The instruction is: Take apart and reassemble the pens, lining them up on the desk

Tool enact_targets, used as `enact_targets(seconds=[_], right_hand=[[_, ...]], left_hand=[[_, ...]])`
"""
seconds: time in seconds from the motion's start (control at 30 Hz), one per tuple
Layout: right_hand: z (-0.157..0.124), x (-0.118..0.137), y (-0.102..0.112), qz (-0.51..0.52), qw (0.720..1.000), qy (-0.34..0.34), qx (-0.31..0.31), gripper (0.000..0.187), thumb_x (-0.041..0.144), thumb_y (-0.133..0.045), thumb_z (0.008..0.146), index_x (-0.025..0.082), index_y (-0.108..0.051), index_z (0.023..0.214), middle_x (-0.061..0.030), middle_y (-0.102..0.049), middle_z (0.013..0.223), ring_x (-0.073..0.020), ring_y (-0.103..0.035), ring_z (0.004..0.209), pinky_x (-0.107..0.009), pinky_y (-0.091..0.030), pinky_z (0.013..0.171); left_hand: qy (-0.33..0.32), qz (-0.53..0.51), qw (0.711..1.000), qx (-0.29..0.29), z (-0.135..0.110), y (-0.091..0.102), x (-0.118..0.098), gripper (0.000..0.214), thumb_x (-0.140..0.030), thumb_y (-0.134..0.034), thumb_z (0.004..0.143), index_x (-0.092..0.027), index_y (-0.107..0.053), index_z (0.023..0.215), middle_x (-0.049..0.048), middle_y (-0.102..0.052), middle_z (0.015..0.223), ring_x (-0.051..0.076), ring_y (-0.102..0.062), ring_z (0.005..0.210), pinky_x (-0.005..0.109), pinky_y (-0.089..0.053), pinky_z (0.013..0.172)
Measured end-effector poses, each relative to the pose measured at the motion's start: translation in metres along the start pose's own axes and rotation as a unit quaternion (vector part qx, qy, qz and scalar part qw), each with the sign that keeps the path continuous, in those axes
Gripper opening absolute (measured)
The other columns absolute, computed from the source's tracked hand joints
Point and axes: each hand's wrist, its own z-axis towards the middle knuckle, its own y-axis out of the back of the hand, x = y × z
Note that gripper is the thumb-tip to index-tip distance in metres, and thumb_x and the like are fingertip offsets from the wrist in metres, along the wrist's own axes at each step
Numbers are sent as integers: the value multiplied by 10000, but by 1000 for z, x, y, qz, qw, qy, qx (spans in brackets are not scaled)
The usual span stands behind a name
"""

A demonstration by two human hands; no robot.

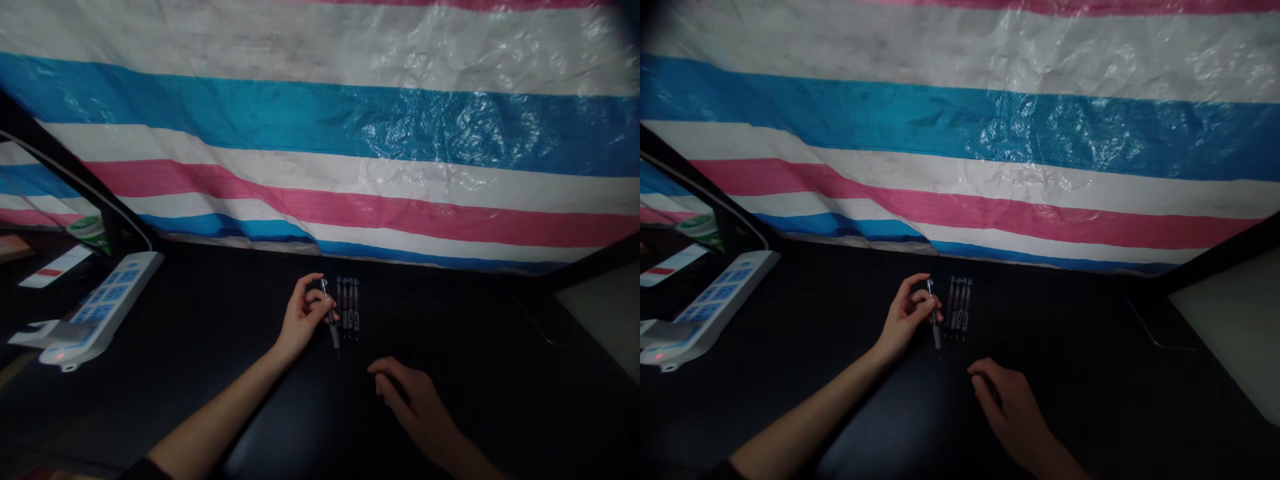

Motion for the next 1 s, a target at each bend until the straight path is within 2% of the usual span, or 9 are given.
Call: enact_targets(seconds=[0.17, 0.37, 0.6, 0.73, 0.83, 0.9, 1.0], right_hand=[[-1, -1, -1, 1, 1000, 0, -8, 267, 354, -361, 989, 225, -594, 1009, 15, -547, 682, -133, -511, 577, -251, -402, 561], [-1, -2, -1, 6, 1000, 0, -9, 278, 362, -358, 992, 225, -597, 1033, 8, -569, 700, -141, -555, 619, -254, -428, 582], [-2, -3, 0, 2, 1000, 0, -14, 264, 356, -370, 985, 231, -594, 1044, 3, -587, 715, -143, -567, 620, -250, -436, 567], [-1, -3, 0, -1, 1000, -2, -13, 266, 353, -368, 987, 234, -591, 1067, 7, -586, 710, -139, -558, 605, -250, -425, 556], [-1, -2, 1, -2, 1000, -3, -15, 261, 351, -372, 985, 233, -591, 1067, 8, -587, 706, -139, -564, 610, -249, -428, 559], [-1, -1, 1, 0, 1000, -4, -17, 259, 352, -374, 983, 234, -589, 1064, 9, -590, 707, -139, -568, 610, -247, -434, 560], [0, -2, 1, -3, 1000, -1, -23, 255, 347, -374, 980, 232, -589, 1052, 10, -587, 697, -139, -568, 604, -248, -438, 562]], left_hand=[[2, 7, 1000, -9, 2, 3, 2, 509, -289, -732, 769, -225, -436, 1178, -54, -633, 726, 126, -677, 591, 218, -521, 565], [-2, 27, 999, -34, 6, 7, 3, 497, -295, -728, 759, -210, -445, 1158, -45, -650, 716, 131, -675, 582, 211, -512, 547], [-20, 139, 988, -63, 11, 13, 10, 625, -299, -710, 769, -184, -463, 1332, -28, -642, 715, 120, -636, 599, 203, -514, 532], [-23, 189, 978, -87, 13, 18, 17, 597, -288, -702, 763, -196, -514, 1322, 57, -671, 1009, 98, -631, 617, 259, -568, 607], [-32, 210, 972, -99, 15, 22, 22, 536, -266, -679, 770, -198, -550, 1285, 118, -607, 1237, 116, -664, 691, 299, -587, 672], [-41, 213, 972, -94, 15, 24, 25, 496, -235, -650, 784, -192, -554, 1269, 137, -587, 1282, 154, -688, 789, 323, -587, 723], [-43, 226, 970, -72, 15, 26, 27, 430, -176, -592, 802, -181, -557, 1231, 135, -611, 1241, 178, -700, 862, 342, -581, 760]])
